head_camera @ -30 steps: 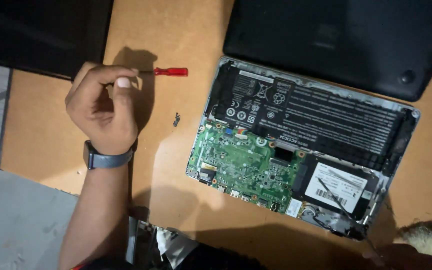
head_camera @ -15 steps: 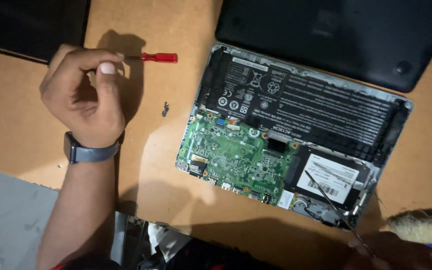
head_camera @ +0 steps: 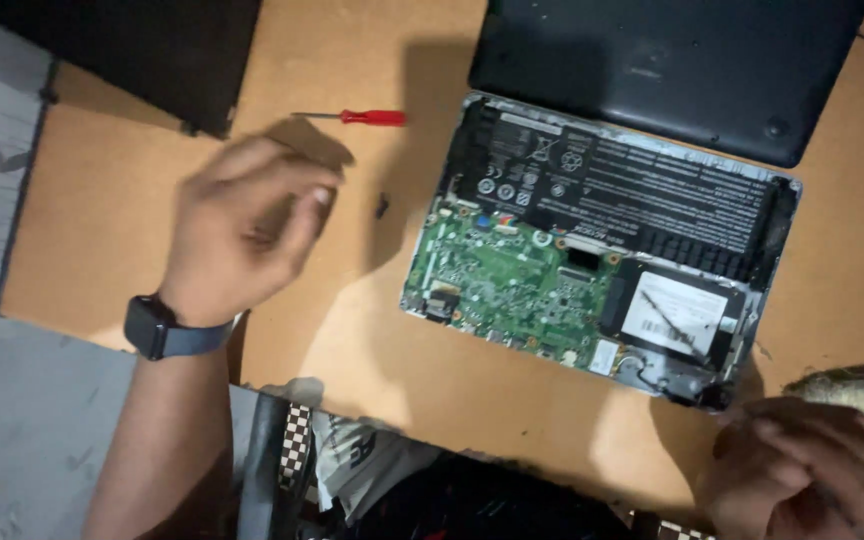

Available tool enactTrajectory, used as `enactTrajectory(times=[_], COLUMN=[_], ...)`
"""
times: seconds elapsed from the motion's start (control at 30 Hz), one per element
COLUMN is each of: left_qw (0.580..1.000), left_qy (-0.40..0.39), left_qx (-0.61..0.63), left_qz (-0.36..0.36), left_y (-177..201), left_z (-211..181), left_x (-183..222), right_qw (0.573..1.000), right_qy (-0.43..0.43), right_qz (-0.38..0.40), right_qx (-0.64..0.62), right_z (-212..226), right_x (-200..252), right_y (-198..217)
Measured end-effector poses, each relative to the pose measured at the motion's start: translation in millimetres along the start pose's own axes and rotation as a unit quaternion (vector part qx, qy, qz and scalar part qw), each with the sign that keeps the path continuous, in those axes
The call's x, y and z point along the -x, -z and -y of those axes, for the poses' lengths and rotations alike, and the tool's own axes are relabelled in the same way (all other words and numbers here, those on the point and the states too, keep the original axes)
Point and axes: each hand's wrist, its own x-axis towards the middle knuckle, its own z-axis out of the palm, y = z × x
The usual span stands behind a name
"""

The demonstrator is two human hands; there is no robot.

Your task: The person works on a disassembled laptop at a workbench, using a long screwdriver to unscrew and pry at components on the exposed motherboard and battery assembly. They reposition the screwdriver repeatedly on different screws and adjust parts of the laptop chassis as they work.

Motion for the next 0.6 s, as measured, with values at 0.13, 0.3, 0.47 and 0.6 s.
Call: enactTrajectory(times=[0.13, 0.3, 0.47, 0.6], left_qw=[0.991, 0.982, 0.974, 0.96], left_qy=[-0.012, -0.048, -0.057, -0.046], left_qx=[0.059, 0.079, 0.062, 0.105], left_qz=[0.121, 0.167, 0.211, 0.255], left_y=[-3, -11, -27, -27], left_z=[11, 34, 52, 54], left_x=[9, 8, -11, -20], right_qw=[0.993, 0.977, 0.966, 0.956], right_qy=[-0.01, 0.125, 0.034, 0.097], right_qz=[-0.059, -0.159, -0.241, -0.265], right_qx=[0.101, 0.074, 0.084, 0.08], right_z=[18, -11, -17, -32], right_x=[-2, 0, 5, -8], right_y=[-10, -31, -47, -40])
